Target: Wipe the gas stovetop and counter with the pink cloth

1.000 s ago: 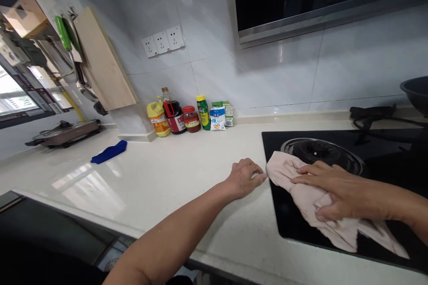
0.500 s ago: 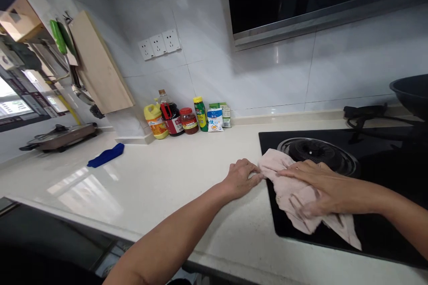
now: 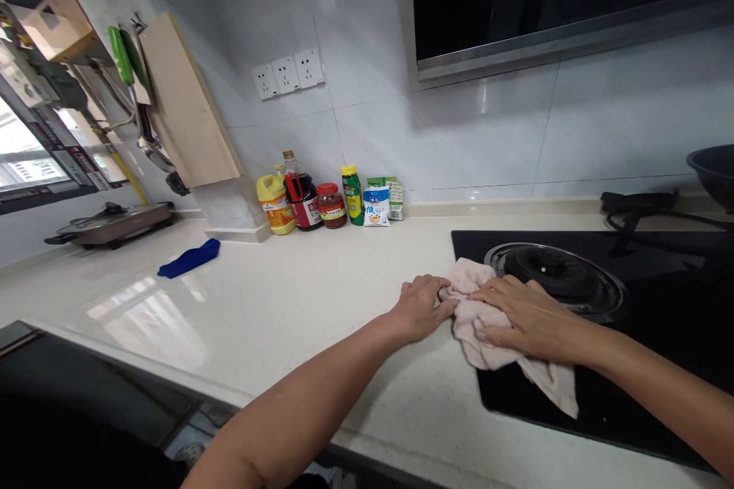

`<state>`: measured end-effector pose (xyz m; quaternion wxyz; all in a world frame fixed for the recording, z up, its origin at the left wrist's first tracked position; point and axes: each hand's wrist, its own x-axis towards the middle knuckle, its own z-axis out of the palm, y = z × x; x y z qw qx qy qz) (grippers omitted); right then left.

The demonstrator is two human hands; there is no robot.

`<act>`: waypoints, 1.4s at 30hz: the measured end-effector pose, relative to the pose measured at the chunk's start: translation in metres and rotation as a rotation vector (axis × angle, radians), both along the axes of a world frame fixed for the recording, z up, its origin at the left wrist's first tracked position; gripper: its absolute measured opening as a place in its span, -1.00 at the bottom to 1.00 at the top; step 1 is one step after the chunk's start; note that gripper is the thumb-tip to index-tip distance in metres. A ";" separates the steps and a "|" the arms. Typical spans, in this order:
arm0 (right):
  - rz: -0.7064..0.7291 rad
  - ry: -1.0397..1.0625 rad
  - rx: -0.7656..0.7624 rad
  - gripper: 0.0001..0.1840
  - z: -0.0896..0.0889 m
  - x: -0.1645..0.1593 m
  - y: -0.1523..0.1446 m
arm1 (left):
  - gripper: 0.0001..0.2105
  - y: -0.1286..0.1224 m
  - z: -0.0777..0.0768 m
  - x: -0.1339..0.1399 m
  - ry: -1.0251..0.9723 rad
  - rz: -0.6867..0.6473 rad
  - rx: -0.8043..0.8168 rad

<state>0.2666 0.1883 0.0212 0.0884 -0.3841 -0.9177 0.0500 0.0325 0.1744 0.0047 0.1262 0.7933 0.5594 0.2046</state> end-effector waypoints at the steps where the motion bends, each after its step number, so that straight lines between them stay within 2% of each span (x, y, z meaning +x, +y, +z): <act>1: -0.015 -0.002 0.022 -0.37 -0.001 -0.002 0.007 | -0.65 0.000 -0.001 0.000 -0.018 0.007 -0.002; 9: -0.212 -0.091 0.063 -0.29 -0.005 -0.024 0.060 | -0.44 -0.001 -0.003 0.000 -0.158 0.045 0.036; 18: -0.418 -0.125 -0.021 -0.05 -0.003 -0.047 0.120 | -0.43 -0.005 0.002 0.000 -0.113 0.007 -0.011; 23: -0.449 -0.126 -0.024 0.04 -0.008 -0.048 0.131 | -0.43 -0.005 0.003 0.000 -0.097 -0.012 -0.026; 27: -0.333 -0.136 -0.043 0.11 -0.010 -0.039 0.118 | -0.46 -0.005 0.002 0.000 -0.080 -0.018 -0.006; 31: -0.180 -0.132 -0.054 0.13 -0.011 -0.024 0.086 | -0.47 -0.005 0.002 0.001 -0.052 -0.012 0.005; 38: -0.106 -0.011 0.006 -0.16 -0.020 0.007 0.004 | -0.46 -0.006 0.000 0.002 -0.072 -0.014 0.021; 42: -0.087 0.043 0.024 -0.35 -0.015 0.011 -0.030 | -0.46 -0.008 0.000 0.004 -0.071 -0.005 0.013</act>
